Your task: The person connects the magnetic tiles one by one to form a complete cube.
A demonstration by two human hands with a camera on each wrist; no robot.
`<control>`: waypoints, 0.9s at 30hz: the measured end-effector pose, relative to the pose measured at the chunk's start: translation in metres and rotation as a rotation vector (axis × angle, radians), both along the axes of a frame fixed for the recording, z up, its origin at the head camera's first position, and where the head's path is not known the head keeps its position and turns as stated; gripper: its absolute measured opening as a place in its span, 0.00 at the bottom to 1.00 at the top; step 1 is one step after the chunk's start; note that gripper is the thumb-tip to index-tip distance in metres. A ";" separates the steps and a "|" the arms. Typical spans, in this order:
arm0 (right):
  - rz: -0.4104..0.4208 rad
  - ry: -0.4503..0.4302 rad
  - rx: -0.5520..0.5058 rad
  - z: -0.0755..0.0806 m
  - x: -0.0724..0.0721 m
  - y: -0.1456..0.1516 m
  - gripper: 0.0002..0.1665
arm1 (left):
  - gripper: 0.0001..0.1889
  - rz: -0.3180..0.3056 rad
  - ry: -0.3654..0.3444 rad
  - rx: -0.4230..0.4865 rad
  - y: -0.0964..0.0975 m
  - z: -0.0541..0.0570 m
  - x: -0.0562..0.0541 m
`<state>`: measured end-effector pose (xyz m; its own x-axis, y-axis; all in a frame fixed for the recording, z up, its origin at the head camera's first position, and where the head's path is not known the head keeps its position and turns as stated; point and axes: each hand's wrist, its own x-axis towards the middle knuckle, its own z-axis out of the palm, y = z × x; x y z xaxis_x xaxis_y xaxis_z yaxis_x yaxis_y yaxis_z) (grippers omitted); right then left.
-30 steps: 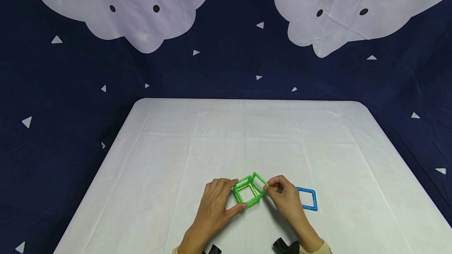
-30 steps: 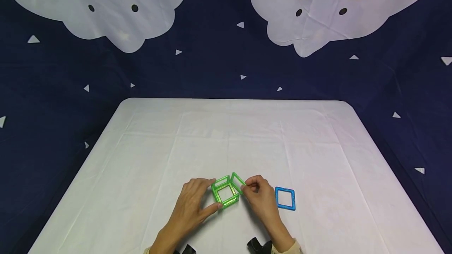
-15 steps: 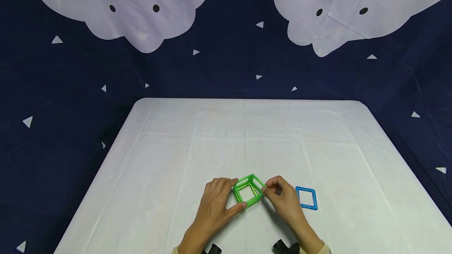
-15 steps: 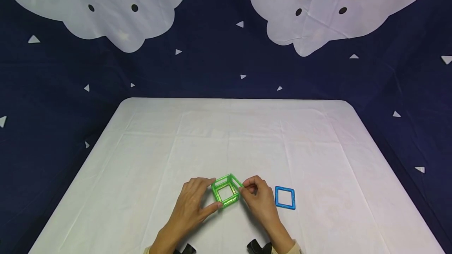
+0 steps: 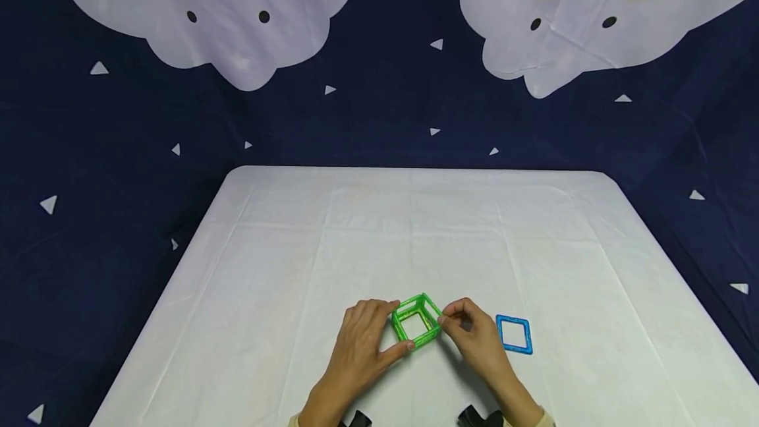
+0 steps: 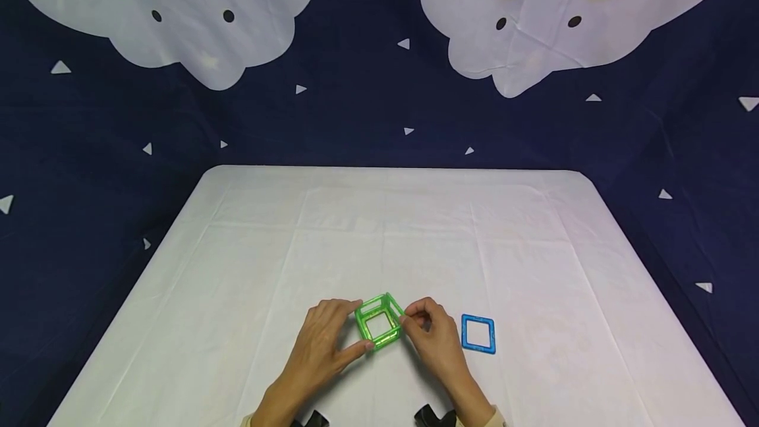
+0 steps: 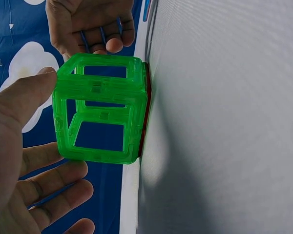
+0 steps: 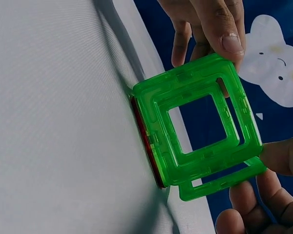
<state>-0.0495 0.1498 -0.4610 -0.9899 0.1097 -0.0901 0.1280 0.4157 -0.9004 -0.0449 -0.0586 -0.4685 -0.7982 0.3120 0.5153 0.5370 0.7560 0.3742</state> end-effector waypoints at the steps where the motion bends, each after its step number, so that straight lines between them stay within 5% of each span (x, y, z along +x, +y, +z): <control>1: 0.002 0.001 -0.004 0.000 0.000 0.000 0.05 | 0.33 0.001 -0.007 -0.002 0.000 0.000 0.000; 27: 0.029 0.021 -0.004 -0.002 0.003 0.002 0.03 | 0.34 -0.024 -0.028 -0.013 0.001 -0.001 -0.002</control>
<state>-0.0460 0.1516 -0.4634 -0.9943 0.0810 -0.0694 0.0969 0.4156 -0.9044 -0.0464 -0.0579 -0.4692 -0.8046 0.3375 0.4887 0.5443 0.7482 0.3794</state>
